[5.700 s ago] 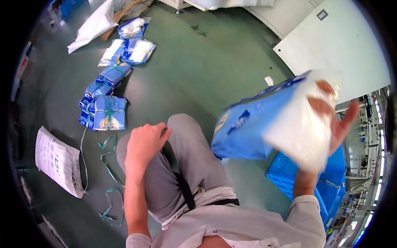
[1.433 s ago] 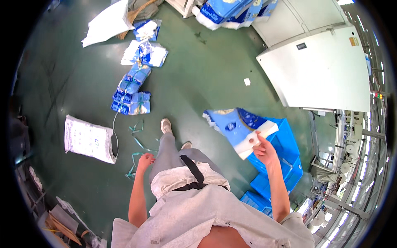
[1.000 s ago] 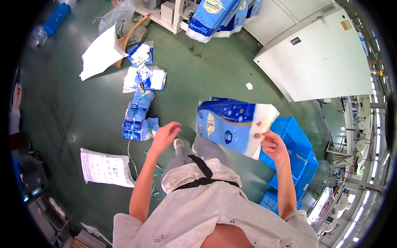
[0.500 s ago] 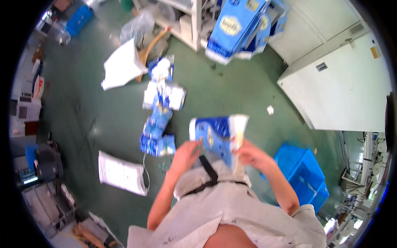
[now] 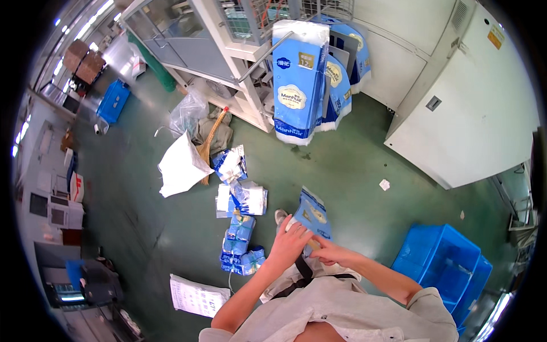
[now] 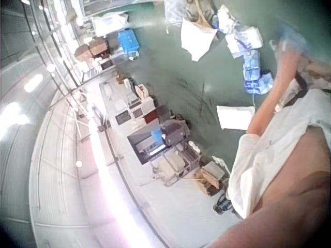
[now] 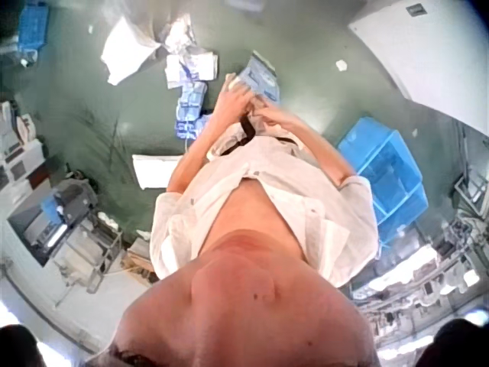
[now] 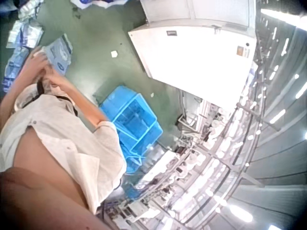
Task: The person bundles stacks of blue plastic bags using green ribbons and then places them inside a larger blue outer bag.
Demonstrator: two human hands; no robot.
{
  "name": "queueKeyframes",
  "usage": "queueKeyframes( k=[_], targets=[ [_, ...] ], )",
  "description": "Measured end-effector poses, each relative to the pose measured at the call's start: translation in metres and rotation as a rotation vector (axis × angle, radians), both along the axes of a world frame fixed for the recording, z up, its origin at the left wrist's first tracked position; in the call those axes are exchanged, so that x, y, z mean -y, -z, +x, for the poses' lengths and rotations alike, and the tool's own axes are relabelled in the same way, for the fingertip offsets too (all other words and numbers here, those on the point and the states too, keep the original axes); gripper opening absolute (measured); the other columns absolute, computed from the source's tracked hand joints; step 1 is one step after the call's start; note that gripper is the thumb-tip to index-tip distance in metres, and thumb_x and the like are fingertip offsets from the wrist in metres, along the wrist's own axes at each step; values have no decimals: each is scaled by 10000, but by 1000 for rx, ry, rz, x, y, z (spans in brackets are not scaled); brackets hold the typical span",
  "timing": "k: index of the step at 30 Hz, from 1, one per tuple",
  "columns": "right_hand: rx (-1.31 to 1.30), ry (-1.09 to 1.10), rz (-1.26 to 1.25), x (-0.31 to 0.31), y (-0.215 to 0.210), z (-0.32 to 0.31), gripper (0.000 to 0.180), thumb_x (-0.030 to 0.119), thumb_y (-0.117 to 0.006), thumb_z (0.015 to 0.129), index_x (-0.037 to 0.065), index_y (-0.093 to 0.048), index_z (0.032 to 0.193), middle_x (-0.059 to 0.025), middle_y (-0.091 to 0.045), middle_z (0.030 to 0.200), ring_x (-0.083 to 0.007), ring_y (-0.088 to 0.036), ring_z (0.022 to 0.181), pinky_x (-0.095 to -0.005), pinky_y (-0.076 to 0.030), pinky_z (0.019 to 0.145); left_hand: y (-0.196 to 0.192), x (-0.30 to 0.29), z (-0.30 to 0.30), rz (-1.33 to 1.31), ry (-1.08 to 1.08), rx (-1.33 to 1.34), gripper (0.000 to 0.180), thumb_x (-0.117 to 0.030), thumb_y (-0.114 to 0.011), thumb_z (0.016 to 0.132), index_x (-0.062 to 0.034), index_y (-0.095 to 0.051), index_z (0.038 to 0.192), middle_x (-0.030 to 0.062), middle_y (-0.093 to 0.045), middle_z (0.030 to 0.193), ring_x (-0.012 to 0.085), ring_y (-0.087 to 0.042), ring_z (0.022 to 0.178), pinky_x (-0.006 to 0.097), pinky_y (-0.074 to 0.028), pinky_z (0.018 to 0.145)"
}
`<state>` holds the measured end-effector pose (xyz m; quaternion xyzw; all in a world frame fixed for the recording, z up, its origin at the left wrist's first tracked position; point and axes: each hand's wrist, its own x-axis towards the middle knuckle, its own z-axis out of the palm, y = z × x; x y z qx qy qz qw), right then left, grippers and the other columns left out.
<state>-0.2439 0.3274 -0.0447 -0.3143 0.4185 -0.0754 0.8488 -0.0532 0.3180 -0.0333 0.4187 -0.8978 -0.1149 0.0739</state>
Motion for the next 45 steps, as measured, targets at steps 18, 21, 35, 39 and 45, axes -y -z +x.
queueKeyframes(
  k=[18, 21, 35, 39, 45],
  targets=[
    [-512, -286, -712, 136, -2, -23, 599, 144, -634, 795, 130, -364, 1329, -151, -650, 856, -346, -647, 800, -456, -482, 652, 45, 156, -19, 319, 232, -36, 223, -274, -719, 740, -83, -669, 844, 50, -560, 1008, 238, -585, 994, 377, -462, 829],
    [-579, -450, -769, 166, -5, -6, 555, 107, -632, 788, 134, -392, 1288, -173, -655, 908, -388, -644, 843, -489, -489, 669, 44, 176, -5, 568, 82, -89, 237, -299, -693, 776, -80, -683, 865, 67, -565, 1041, 275, -607, 956, 393, -484, 778],
    [-791, -380, -1269, 252, -25, 61, 738, 35, -590, 788, 314, -372, 1436, -98, -555, 1026, -336, -629, 670, -410, -524, 547, 32, 237, 45, 905, -448, -556, 320, -284, -712, 779, 11, -588, 797, 114, -500, 609, 216, -461, 562, 362, -416, 566],
    [-868, -179, -1452, 261, -70, 46, 632, 14, -605, 787, 243, -478, 1362, -104, -557, 1106, -274, -638, 629, -365, -529, 543, 23, 241, 33, 716, -553, -637, 340, -278, -703, 762, 17, -537, 757, 181, -513, 622, 352, -524, 590, 426, -419, 570],
    [-692, 88, -1066, 295, -69, 14, 211, 102, -636, 859, 83, -591, 1064, -63, -662, 874, -173, -626, 632, -306, -492, 543, 14, 249, 36, 677, -828, -677, 356, -286, -683, 781, 46, -553, 776, 200, -555, 652, 344, -538, 589, 413, -431, 576]
  ],
)
